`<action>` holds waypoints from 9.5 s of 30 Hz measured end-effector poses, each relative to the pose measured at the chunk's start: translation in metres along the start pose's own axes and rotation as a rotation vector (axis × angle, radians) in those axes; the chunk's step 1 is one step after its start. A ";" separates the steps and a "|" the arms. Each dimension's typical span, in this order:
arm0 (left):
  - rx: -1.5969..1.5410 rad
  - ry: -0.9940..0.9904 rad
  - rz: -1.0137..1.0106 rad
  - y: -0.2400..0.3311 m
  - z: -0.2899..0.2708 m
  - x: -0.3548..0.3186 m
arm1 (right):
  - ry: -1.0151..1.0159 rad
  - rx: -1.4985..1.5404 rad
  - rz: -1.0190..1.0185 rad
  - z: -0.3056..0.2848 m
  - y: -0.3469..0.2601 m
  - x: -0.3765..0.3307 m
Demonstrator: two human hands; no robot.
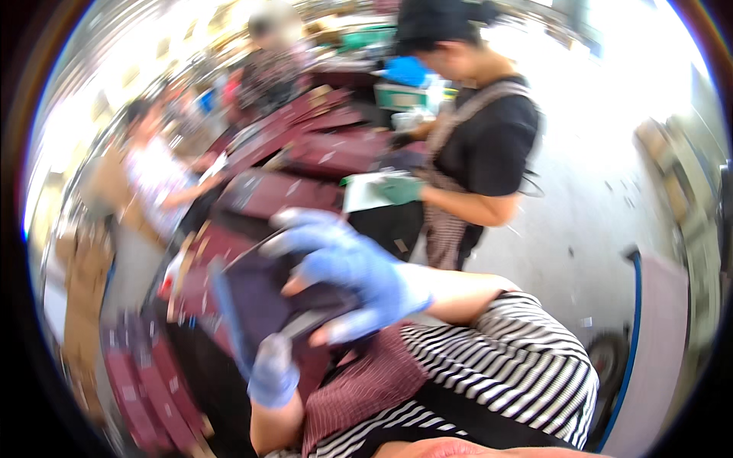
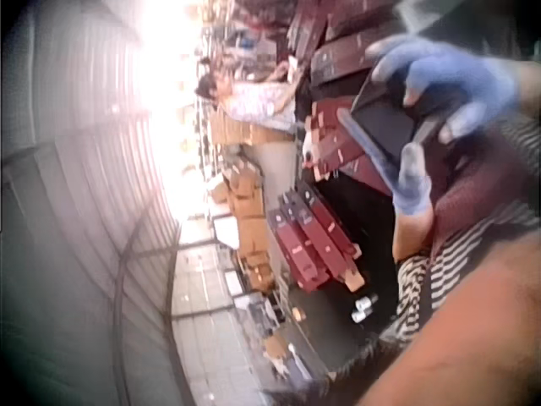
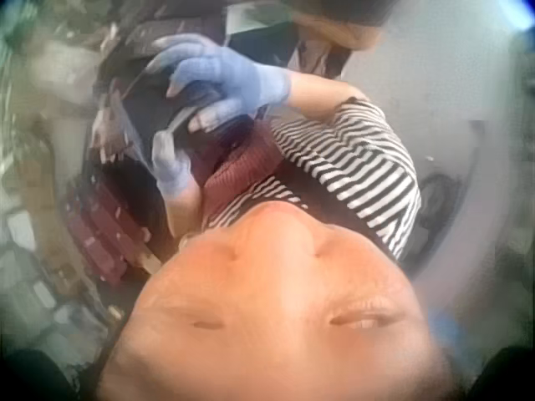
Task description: The person picks up flat cardboard sheets and folds them by hand into rectangular boxes, securing the bottom flaps.
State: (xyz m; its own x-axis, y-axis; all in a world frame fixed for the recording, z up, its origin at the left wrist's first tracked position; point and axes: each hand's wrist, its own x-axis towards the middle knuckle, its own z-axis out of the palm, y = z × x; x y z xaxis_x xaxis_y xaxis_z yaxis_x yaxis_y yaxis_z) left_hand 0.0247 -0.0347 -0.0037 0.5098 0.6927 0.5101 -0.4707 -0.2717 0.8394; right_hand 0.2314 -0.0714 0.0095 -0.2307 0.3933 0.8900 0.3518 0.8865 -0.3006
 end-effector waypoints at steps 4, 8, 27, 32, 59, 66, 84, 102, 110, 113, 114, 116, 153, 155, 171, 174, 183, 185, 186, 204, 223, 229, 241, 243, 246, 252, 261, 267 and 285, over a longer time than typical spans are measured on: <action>0.279 0.182 0.068 0.005 0.015 0.000 | 0.148 0.062 0.020 0.029 0.010 -0.014; 0.329 0.160 0.006 0.002 0.017 0.005 | 0.257 0.195 0.222 0.029 0.000 -0.022; 0.399 -0.013 -0.039 -0.031 -0.034 -0.033 | -0.046 0.417 0.495 0.032 0.003 -0.063; 0.583 -0.094 0.111 -0.033 -0.043 -0.029 | -0.038 0.386 0.471 0.032 0.004 -0.065; 0.421 -0.054 0.176 0.003 -0.054 0.017 | -0.074 0.713 0.729 0.023 0.050 -0.065; 1.162 -0.551 0.492 0.064 -0.056 0.050 | -0.124 0.842 0.785 0.027 0.032 -0.046; 1.323 -0.578 0.474 0.079 -0.046 0.024 | -0.132 0.927 0.765 0.042 0.025 -0.052; 0.571 -0.082 0.307 -0.023 -0.042 -0.015 | 0.067 0.764 0.336 0.037 0.021 -0.036; 0.329 -0.051 0.259 -0.032 -0.038 -0.021 | 0.010 0.643 0.314 0.043 0.025 -0.046; 0.505 -0.047 0.146 -0.027 -0.045 -0.026 | -0.052 0.536 0.466 0.038 0.012 -0.048; 0.505 -0.048 0.144 -0.028 -0.046 -0.028 | -0.056 0.518 0.471 0.039 0.011 -0.047; 0.399 -0.016 0.126 -0.032 -0.047 -0.035 | -0.066 0.489 0.484 0.040 0.009 -0.047; 1.085 -0.055 0.045 -0.080 -0.080 -0.052 | 0.648 1.028 0.344 -0.045 0.045 -0.039; 1.062 -0.059 -0.021 -0.064 -0.083 -0.057 | 0.752 1.126 0.413 -0.053 0.052 -0.031; 2.272 0.972 -0.557 0.161 -0.310 -0.175 | 0.212 0.706 1.352 0.056 0.115 -0.163; 2.431 1.038 -0.847 0.210 -0.396 -0.196 | 0.209 0.741 1.426 0.065 0.122 -0.177; 1.985 0.683 -1.066 0.028 -0.431 -0.242 | -0.059 0.591 1.582 0.092 0.106 -0.217; 1.822 0.585 -1.105 -0.034 -0.408 -0.261 | -0.159 0.484 1.599 0.094 0.104 -0.223; 1.741 0.543 -1.140 -0.060 -0.394 -0.269 | -0.211 0.450 1.592 0.093 0.106 -0.230; 1.742 0.571 -0.653 -0.241 -0.309 -0.328 | -0.084 0.189 1.741 0.125 0.145 -0.351; 1.245 0.799 -0.927 -0.218 -0.280 -0.304 | -0.103 0.550 1.928 0.100 0.167 -0.347; 1.295 0.820 -1.106 -0.205 -0.267 -0.272 | -0.104 0.590 1.941 0.101 0.170 -0.349; 1.343 0.835 -1.044 -0.198 -0.252 -0.274 | -0.018 0.581 1.809 0.124 0.227 -0.311; 1.168 0.844 -1.132 -0.188 -0.253 -0.266 | -0.158 0.196 1.543 0.137 0.258 -0.295; 1.078 0.786 -1.226 -0.176 -0.254 -0.257 | -0.264 -0.076 1.357 0.152 0.303 -0.260; 0.891 0.878 -1.179 -0.173 -0.257 -0.284 | -0.434 -0.194 1.423 0.191 0.359 -0.208; 0.774 0.891 -1.109 -0.187 -0.259 -0.302 | -0.818 -0.447 1.275 0.221 0.325 -0.208; 0.938 0.780 -0.942 -0.191 -0.255 -0.294 | -0.736 -0.324 1.066 0.212 0.289 -0.224; 0.027 1.147 -1.040 -0.178 -0.254 -0.319 | -0.437 -0.050 1.605 0.231 0.314 -0.243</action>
State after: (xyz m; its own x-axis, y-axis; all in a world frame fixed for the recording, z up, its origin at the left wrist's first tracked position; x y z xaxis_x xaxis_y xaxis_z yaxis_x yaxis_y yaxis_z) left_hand -0.2367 -0.0373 -0.3634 -0.2197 0.6970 -0.6826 -0.2516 0.6355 0.7299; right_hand 0.1881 0.1675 -0.3803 0.1534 0.8785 -0.4525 0.4914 -0.4651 -0.7364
